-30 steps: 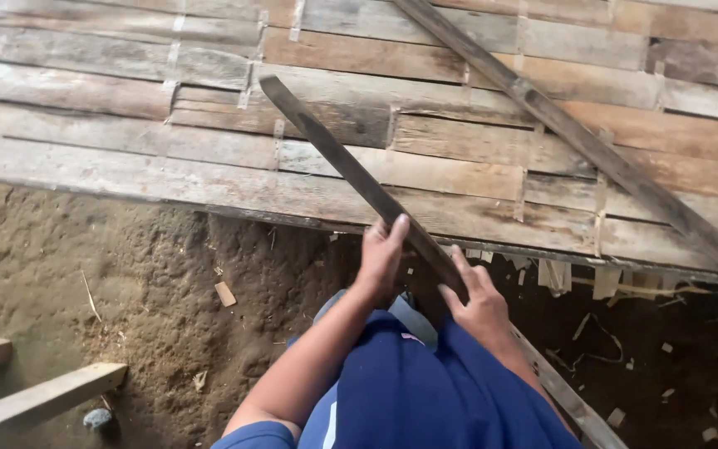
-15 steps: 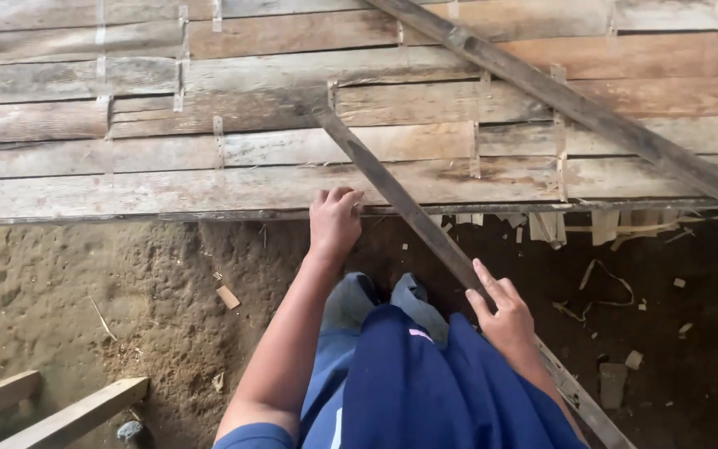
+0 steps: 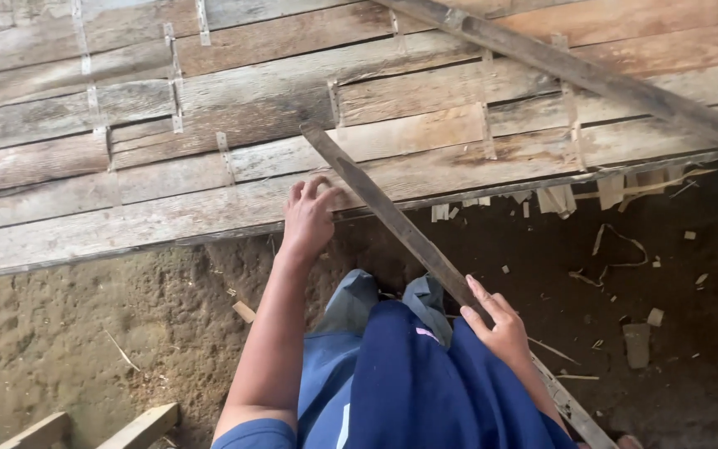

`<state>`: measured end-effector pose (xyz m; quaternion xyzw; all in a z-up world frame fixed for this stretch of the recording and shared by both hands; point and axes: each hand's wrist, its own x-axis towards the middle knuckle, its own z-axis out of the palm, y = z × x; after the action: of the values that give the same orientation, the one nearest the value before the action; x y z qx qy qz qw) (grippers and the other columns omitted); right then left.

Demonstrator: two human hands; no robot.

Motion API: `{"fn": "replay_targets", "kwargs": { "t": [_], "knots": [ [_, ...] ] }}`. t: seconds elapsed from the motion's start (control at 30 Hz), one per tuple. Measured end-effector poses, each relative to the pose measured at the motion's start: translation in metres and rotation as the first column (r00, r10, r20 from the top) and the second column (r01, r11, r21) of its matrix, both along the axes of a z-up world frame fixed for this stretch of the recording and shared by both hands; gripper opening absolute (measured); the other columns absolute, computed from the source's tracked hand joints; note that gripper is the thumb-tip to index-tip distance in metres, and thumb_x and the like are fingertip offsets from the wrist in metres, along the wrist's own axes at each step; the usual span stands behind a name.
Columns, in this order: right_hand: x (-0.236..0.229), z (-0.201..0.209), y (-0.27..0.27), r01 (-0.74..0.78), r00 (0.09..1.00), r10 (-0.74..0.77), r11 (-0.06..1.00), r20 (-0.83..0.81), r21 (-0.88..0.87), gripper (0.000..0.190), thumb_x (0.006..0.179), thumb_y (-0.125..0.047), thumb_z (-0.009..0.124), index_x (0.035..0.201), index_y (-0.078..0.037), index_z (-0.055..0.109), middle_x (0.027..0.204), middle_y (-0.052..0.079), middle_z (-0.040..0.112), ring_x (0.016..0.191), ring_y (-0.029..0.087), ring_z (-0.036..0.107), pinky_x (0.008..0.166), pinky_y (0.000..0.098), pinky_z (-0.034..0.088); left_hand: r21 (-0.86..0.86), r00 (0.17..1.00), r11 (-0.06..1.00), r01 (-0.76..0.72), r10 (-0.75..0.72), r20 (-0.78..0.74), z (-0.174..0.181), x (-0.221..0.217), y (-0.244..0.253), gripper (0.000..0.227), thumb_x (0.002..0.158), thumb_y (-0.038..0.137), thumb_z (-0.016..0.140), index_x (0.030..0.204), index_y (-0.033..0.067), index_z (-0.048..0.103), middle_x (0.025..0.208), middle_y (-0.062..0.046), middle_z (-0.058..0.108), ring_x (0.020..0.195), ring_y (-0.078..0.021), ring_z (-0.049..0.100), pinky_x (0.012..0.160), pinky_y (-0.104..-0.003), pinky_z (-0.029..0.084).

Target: The person attaches small wooden strips to a large woven wooden panel using a paste from a container. They then lift the panel using two long wooden planks and move it to a different location on the workbench.

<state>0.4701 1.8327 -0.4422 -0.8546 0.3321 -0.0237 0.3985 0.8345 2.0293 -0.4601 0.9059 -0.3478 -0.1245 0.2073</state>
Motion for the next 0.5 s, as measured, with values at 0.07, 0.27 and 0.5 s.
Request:
{"fn": "replay_targets", "kwargs": {
  "t": [0.07, 0.27, 0.5],
  "knots": [
    [0.0, -0.008, 0.023, 0.034, 0.999, -0.034, 0.999, 0.017, 0.023, 0.058, 0.09, -0.027, 0.072, 0.146, -0.031, 0.059, 0.12, -0.006, 0.073, 0.116, 0.008, 0.069, 0.107, 0.0289, 0.049, 0.089, 0.995, 0.994, 0.057, -0.048, -0.091, 0.01, 0.011, 0.008, 0.07, 0.077, -0.006, 0.06, 0.14, 0.025, 0.059, 0.155, -0.005, 0.039, 0.141, -0.0472, 0.029, 0.107, -0.063, 0.037],
    [0.026, 0.03, 0.107, 0.301, 0.948, -0.248, 0.902, -0.198, 0.31, 0.058, 0.092, -0.031, 0.067, 0.149, -0.03, 0.057, 0.122, -0.004, 0.072, 0.115, 0.01, 0.066, 0.11, 0.0283, 0.046, -0.082, 0.967, 0.965, 0.248, -0.242, 0.079, -0.008, 0.032, 0.026, 0.039, 0.083, 0.008, 0.073, 0.121, 0.0161, 0.071, 0.135, 0.002, 0.06, 0.119, -0.0351, 0.044, 0.097, -0.049, 0.048],
    [0.028, 0.048, 0.17, 0.501, 0.855, -0.428, 0.828, -0.292, 0.252, 0.062, 0.091, -0.034, 0.064, 0.152, -0.031, 0.056, 0.093, -0.002, 0.064, 0.078, 0.012, 0.058, 0.081, 0.0271, 0.05, -0.13, 0.852, 0.904, 0.408, -0.326, 0.409, -0.003, 0.025, 0.033, 0.027, 0.09, 0.019, 0.076, 0.116, 0.02, 0.073, 0.129, 0.003, 0.07, 0.113, -0.0281, 0.058, 0.085, -0.048, 0.049]
  ]
}}
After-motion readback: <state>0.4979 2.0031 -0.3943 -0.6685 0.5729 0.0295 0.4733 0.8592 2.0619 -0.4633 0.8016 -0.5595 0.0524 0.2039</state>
